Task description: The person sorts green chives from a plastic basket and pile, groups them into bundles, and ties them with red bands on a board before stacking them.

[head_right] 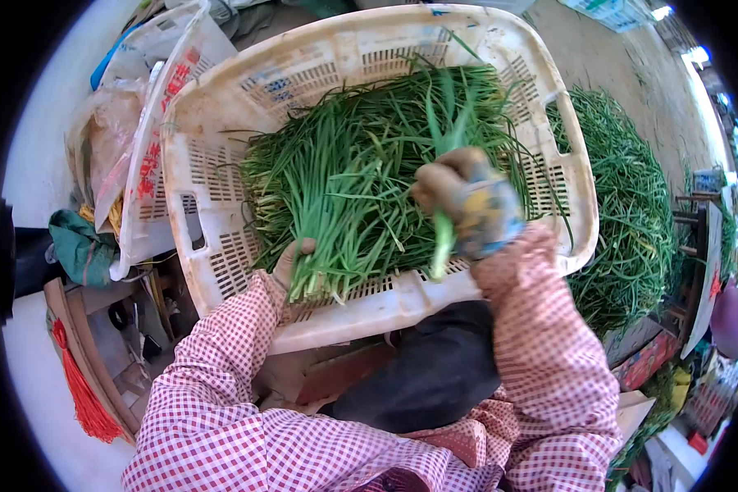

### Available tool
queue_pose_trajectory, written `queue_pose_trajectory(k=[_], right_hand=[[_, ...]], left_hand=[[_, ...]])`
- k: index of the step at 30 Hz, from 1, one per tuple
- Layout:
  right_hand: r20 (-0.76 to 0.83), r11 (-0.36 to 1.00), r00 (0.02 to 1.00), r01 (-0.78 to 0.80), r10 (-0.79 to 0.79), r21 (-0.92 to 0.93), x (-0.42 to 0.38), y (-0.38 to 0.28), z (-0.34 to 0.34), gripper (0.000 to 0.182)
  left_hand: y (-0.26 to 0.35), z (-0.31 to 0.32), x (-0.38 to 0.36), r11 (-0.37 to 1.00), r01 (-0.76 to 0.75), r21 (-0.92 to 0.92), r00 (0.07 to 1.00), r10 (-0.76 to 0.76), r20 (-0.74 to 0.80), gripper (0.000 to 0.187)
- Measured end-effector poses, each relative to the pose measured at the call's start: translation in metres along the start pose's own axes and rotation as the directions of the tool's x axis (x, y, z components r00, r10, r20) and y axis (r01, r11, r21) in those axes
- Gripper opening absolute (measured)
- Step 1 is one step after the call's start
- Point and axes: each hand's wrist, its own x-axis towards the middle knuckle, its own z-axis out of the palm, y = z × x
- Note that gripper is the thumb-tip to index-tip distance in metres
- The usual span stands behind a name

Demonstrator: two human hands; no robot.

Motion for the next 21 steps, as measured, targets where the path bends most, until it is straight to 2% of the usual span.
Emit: queue_pose_trajectory(k=[1,2,3,4,6,7,8,10,11,12,13,14,15,16,17,19,21], right_hand=[[0.157,0.997,0.987,-0.002,0.013,-0.071,0.005,-0.011,0.013,0.023],[0.35,0.996,0.933,-0.072,0.083,-0.043,0.007,-0.02,0.034,0.025],[0.532,0.988,0.835,-0.148,0.142,-0.032,0.01,-0.03,0.053,0.027],[0.652,0.938,0.726,-0.341,0.218,0.066,0.021,-0.052,0.061,0.034],[0.528,0.981,0.83,0.113,-0.18,0.158,0.002,-0.055,0.091,0.054],[0.546,0.981,0.818,0.115,-0.182,0.156,-0.005,-0.05,0.09,0.054],[0.465,0.983,0.879,0.022,-0.106,0.182,-0.003,-0.049,0.087,0.055],[0.238,0.961,0.96,-0.198,0.149,0.194,-0.008,-0.027,0.09,0.048],[0.078,0.955,0.971,-0.235,0.225,0.178,-0.008,-0.023,0.079,0.026],[0.243,0.837,0.852,-0.511,0.464,0.195,-0.015,-0.016,0.072,0.018],[0.397,0.646,0.649,-0.746,0.649,0.163,-0.022,-0.01,0.07,0.018],[0.555,0.293,0.398,-0.917,0.73,0.271,-0.02,-0.016,0.073,0.031],[0.717,-0.113,0.141,-0.949,0.683,0.295,-0.016,-0.021,0.077,0.045],[0.802,-0.22,0.057,-0.948,0.595,0.231,-0.011,-0.023,0.075,0.071],[0.799,-0.215,0.058,-0.949,0.599,0.23,-0.008,-0.025,0.082,0.071],[0.839,-0.183,0.226,-0.917,0.495,0.355,-0.003,-0.028,0.098,0.088],[0.791,-0.009,0.302,-0.932,0.533,0.362,0.011,-0.04,0.105,0.099]], left_hand=[[-0.002,-0.002,0.001,1.0,-0.009,-0.007,0.999,0.008,-0.036,0.061],[-0.004,-0.014,0.003,0.999,0.018,-0.044,0.999,-0.02,-0.047,0.056],[-0.005,-0.017,0.003,0.998,0.008,-0.059,0.999,-0.011,-0.044,0.056],[-0.006,-0.018,0.002,0.993,0.034,-0.112,0.999,-0.037,-0.017,0.052],[-0.007,0.008,0.001,0.984,0.048,-0.171,0.998,-0.042,0.039,0.044],[-0.007,0.003,0.002,0.981,0.043,-0.191,0.998,-0.035,0.045,0.044],[-0.005,-0.001,0.003,0.978,0.046,-0.205,0.998,-0.036,0.053,0.044],[-0.006,-0.002,0.008,0.983,0.003,-0.182,1.0,0.001,0.022,0.045],[-0.007,-0.003,0.01,0.981,-0.003,-0.192,0.999,0.009,0.032,0.045],[-0.008,-0.005,0.011,0.979,-0.022,-0.2,0.998,0.032,0.047,0.046],[-0.008,-0.006,0.011,0.978,-0.039,-0.206,0.997,0.052,0.06,0.047],[-0.009,-0.006,0.013,0.975,-0.045,-0.216,0.998,0.054,0.037,0.046],[-0.011,-0.006,0.014,0.975,-0.043,-0.218,0.998,0.054,0.044,0.046],[-0.012,-0.006,0.015,0.98,-0.054,-0.193,0.999,0.054,-0.005,0.046],[-0.014,-0.005,0.016,0.984,-0.064,-0.167,0.997,0.056,-0.054,0.046],[-0.015,0.01,0.012,0.987,-0.058,-0.147,0.996,0.046,-0.081,0.042],[-0.009,0.025,0.007,0.999,0.033,0.023,0.992,-0.03,-0.123,0.035]])
